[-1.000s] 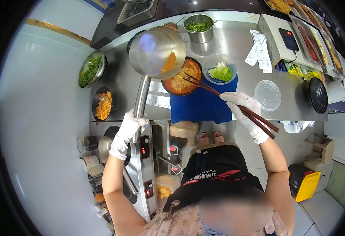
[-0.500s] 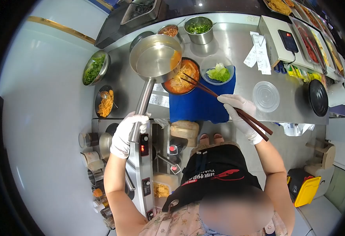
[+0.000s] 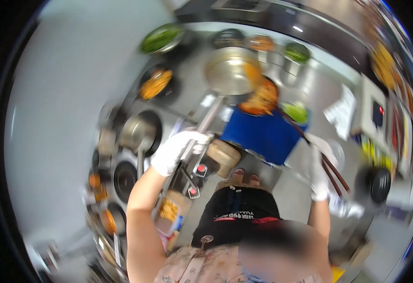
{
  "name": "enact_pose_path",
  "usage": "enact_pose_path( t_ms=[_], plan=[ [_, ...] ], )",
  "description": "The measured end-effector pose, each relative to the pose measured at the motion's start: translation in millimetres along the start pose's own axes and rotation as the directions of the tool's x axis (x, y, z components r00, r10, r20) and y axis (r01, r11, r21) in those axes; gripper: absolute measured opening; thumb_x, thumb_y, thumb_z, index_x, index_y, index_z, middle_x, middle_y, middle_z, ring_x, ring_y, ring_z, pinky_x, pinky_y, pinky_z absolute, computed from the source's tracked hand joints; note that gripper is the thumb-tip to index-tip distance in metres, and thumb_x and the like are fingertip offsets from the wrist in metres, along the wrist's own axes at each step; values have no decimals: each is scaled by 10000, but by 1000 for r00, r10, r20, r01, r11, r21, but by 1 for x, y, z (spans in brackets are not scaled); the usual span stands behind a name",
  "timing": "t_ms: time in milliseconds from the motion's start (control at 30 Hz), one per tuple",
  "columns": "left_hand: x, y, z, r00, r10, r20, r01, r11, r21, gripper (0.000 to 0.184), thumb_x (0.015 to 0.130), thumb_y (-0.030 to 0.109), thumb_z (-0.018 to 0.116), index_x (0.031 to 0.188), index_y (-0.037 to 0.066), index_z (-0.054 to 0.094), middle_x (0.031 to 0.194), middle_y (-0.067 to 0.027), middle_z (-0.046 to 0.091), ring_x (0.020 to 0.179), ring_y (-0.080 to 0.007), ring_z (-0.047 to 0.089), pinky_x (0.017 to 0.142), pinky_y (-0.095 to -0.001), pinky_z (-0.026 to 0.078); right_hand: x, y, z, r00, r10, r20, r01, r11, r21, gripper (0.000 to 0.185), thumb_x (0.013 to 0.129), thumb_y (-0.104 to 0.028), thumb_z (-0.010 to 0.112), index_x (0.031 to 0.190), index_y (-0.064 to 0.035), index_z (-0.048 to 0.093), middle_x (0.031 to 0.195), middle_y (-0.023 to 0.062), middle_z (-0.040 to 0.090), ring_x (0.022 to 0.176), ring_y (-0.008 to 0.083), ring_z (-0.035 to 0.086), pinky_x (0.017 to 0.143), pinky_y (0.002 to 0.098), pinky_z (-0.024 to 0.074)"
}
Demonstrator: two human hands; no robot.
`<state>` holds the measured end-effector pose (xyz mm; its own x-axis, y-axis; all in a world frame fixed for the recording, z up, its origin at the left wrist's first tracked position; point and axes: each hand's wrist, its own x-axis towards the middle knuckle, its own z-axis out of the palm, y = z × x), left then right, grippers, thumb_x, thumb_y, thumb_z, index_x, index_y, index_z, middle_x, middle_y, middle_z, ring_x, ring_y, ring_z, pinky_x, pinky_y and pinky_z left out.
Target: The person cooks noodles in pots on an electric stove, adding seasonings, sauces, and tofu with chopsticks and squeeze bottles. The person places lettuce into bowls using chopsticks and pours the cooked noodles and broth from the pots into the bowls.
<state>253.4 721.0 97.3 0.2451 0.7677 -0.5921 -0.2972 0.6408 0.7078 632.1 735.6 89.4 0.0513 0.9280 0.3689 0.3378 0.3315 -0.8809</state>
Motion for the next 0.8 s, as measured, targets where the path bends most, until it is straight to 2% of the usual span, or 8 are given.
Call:
enact_pose_path(
  t_ms=[67, 133, 267, 333, 400, 533, 567, 800],
  plan=[
    [-21, -49, -22, 936, 352, -9, -352, 935, -47, 256, 857, 87, 593, 1076, -39, 551, 678, 31, 435, 597, -74, 402, 547, -210, 365, 2, 25, -3, 996, -59, -66, 51, 991, -123, 188, 907, -59, 536, 1009, 18, 674, 1005, 131, 679, 942, 216, 636, 889, 339, 463],
    [-39, -70, -31, 989, 148, -15, -143, 915, -376, 222, 831, 78, 611, 1015, -27, 544, 705, 12, 465, 605, -67, 446, 542, -200, 374, 8, 35, -4, 987, -48, -154, 43, 998, -36, 227, 944, -79, 495, 1036, 64, 645, 1019, 152, 668, 930, 214, 620, 879, 356, 466],
    [-114, -131, -40, 900, 315, -302, -376, 911, -170, 337, 733, 115, 679, 1012, 4, 525, 679, -1, 496, 492, -58, 446, 416, -200, 331, 19, 33, -5, 983, -68, -171, 66, 998, -21, 303, 972, -178, 491, 1092, 71, 617, 1045, 145, 651, 929, 203, 608, 841, 328, 487],
    [-177, -114, -39, 960, 256, -112, -277, 921, -273, 346, 806, 158, 654, 1077, -33, 557, 818, -55, 541, 630, -96, 504, 553, -201, 392, 26, 25, 4, 982, -28, -184, 58, 986, 158, 313, 969, -187, 498, 1077, 85, 611, 1046, 170, 646, 927, 240, 612, 860, 360, 497],
    [-226, -124, -32, 890, 259, -374, -366, 896, -251, 319, 779, 106, 642, 1055, -12, 533, 700, 1, 513, 534, -70, 469, 482, -184, 359, 28, -30, 45, 989, -21, -149, 71, 937, 343, 327, 972, -195, 488, 1072, 92, 607, 1081, 191, 635, 949, 261, 617, 865, 373, 501],
    [-307, -178, -71, 638, 167, -752, -550, 782, -294, 387, 737, 114, 668, 1075, -32, 547, 641, 0, 506, 470, -68, 455, 428, -193, 346, 27, -27, 105, 999, 8, 40, -19, 962, 273, 361, 980, -195, 456, 1167, 99, 551, 1222, 205, 556, 1135, 266, 542, 983, 373, 450],
    [-320, -188, -87, 637, 166, -753, -555, 777, -297, 387, 737, 114, 668, 1075, -32, 547, 641, 0, 506, 470, -68, 455, 428, -193, 346, 20, -39, 128, 984, 145, 101, -176, 787, 591, 392, 979, -214, 473, 1196, 109, 518, 1212, 203, 544, 1145, 263, 524, 1019, 363, 427],
    [-360, -280, -200, 616, 56, -786, -512, 786, -345, 348, 812, 112, 643, 1106, -45, 544, 649, 15, 495, 522, -86, 443, 512, -232, 388, -59, -106, 256, 924, 1, 383, -286, 666, 689, 424, 966, -250, 512, 1137, 138, 534, 1083, 221, 593, 995, 280, 609, 880, 392, 524]
  ],
)
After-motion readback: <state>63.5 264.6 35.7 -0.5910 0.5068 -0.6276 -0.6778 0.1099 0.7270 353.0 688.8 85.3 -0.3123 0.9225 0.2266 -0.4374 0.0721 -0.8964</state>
